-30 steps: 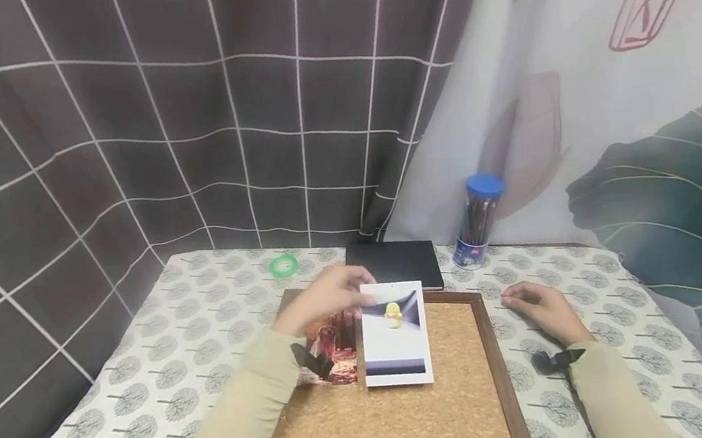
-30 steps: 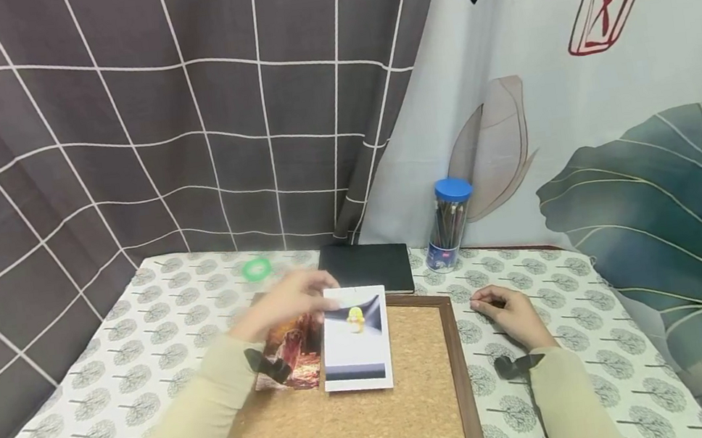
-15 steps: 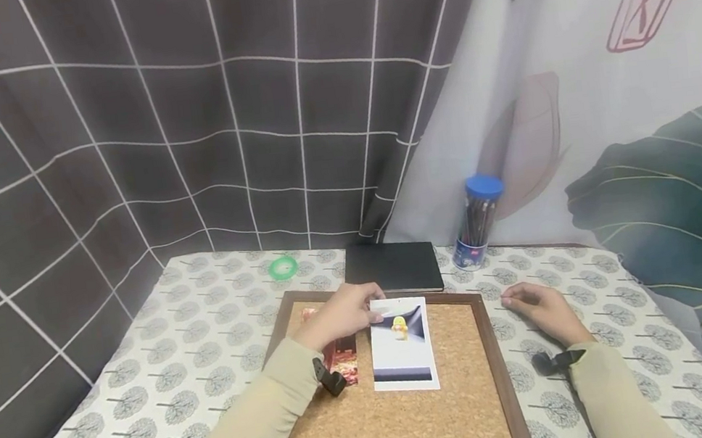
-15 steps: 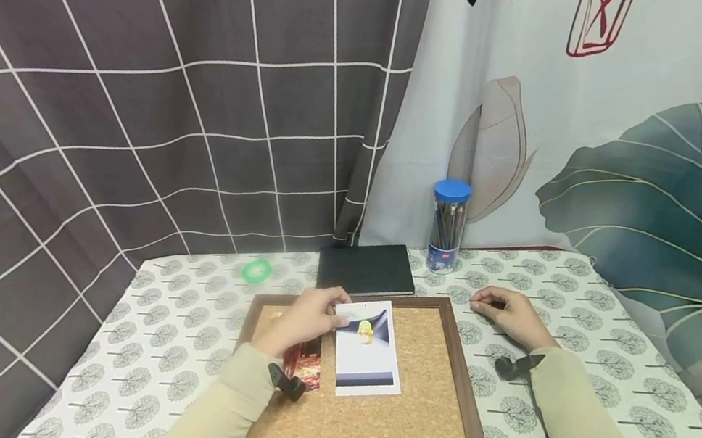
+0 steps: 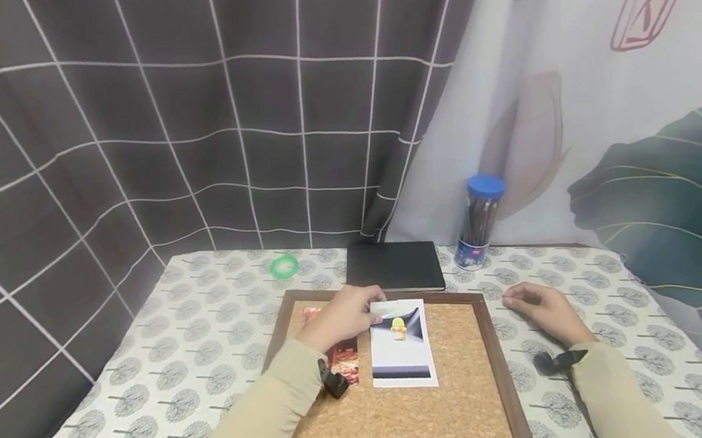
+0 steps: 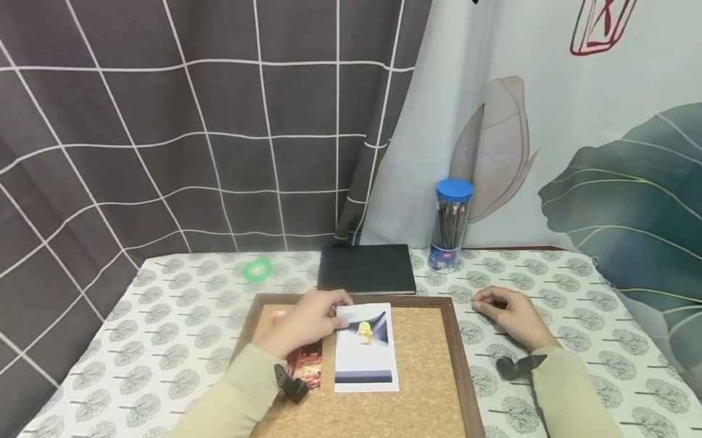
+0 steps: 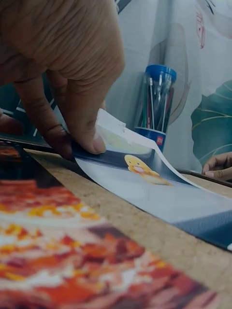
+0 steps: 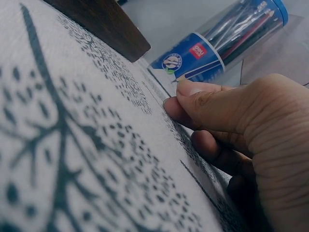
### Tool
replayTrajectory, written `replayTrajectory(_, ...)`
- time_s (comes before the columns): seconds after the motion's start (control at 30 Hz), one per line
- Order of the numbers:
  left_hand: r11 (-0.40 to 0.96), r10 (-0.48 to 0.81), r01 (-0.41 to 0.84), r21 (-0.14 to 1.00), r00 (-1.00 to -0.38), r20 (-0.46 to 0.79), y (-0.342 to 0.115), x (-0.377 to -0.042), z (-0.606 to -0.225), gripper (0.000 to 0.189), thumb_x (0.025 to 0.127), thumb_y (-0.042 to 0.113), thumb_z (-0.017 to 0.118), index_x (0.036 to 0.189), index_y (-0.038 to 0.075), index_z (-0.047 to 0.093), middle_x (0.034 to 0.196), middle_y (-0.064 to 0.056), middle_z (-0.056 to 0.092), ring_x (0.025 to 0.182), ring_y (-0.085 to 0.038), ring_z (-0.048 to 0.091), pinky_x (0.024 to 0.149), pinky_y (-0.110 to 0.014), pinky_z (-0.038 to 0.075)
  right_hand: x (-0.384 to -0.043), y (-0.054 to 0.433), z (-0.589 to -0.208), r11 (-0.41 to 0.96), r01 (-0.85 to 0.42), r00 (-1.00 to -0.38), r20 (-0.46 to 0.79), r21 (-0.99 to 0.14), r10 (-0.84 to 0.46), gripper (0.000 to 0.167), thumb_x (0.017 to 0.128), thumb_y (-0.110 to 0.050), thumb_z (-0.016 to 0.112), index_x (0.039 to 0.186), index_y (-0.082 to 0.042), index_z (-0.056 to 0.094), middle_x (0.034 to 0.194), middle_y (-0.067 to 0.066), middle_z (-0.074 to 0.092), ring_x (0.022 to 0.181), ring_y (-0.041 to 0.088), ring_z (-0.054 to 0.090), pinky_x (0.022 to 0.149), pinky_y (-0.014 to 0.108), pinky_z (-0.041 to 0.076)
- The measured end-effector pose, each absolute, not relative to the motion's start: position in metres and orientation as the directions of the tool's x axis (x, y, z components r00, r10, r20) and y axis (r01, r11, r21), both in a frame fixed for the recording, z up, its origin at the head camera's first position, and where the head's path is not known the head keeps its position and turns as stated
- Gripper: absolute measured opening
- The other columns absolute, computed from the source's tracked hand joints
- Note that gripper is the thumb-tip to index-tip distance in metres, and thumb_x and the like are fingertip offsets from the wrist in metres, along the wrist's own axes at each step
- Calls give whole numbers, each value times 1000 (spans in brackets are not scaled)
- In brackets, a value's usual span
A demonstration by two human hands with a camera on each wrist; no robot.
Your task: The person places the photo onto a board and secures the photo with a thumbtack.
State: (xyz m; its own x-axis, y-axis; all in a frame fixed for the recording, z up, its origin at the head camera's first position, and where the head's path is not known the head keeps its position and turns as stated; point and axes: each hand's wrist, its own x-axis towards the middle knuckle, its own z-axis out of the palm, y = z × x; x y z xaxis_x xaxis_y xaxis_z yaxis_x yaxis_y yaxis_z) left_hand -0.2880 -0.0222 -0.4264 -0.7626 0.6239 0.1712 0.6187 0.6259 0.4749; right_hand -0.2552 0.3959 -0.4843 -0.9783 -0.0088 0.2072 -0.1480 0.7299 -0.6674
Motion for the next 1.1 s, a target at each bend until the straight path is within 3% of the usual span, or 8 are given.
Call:
replayTrajectory(0.27, 656, 578, 589, 472, -794, 188, -19, -287, -427, 25, 85, 12, 79, 108, 16, 71, 92, 2, 72, 70, -7, 58, 68, -25, 50, -256, 397, -484, 730, -138, -980, 200, -669, -2, 36, 94, -48, 67, 108, -15, 71, 116, 14, 71, 115, 41, 61, 99, 65, 38)
replayTrajectory(0.57, 652, 575, 583, 484, -797, 185, -20, -286, -428, 25, 85, 12, 79, 109, 15, 71, 86, 5, 69, 68, -7, 57, 66, -24, 49, -253, 393, -479, 730, -139, -980, 199, -669, -4, 33, 95, -43, 68, 108, -13, 71, 116, 16, 71, 115, 42, 61, 99, 65, 38)
replayTrajectory(0.87, 644, 599, 585, 493, -787, 150, -24, -292, -435, 30, 89, 18, 76, 118, 15, 70, 90, 5, 69, 73, -7, 58, 71, -25, 50, -253, 394, -480, 744, -153, -976, 216, -650, -13, 31, 96, -42, 67, 108, -15, 71, 110, 10, 73, 105, 30, 64, 93, 56, 45)
replayTrajectory(0.97, 656, 605, 587, 475, -785, 134, -26, -294, -438, 32, 91, 23, 75, 122, 16, 70, 96, 5, 70, 80, -9, 61, 77, -28, 52, -253, 395, -480, 750, -161, -974, 227, -641, -15, 31, 96, -42, 66, 109, -14, 71, 109, 9, 73, 107, 27, 63, 95, 56, 44)
replayTrajectory(1.1, 697, 597, 590, 408, -792, 126, -28, -294, -440, 35, 92, 32, 73, 125, 21, 69, 113, 4, 71, 107, -19, 65, 100, -41, 49, -252, 394, -481, 759, -150, -975, 223, -634, -6, 32, 97, -44, 65, 109, -15, 71, 109, 6, 73, 101, 16, 64, 93, 46, 46)
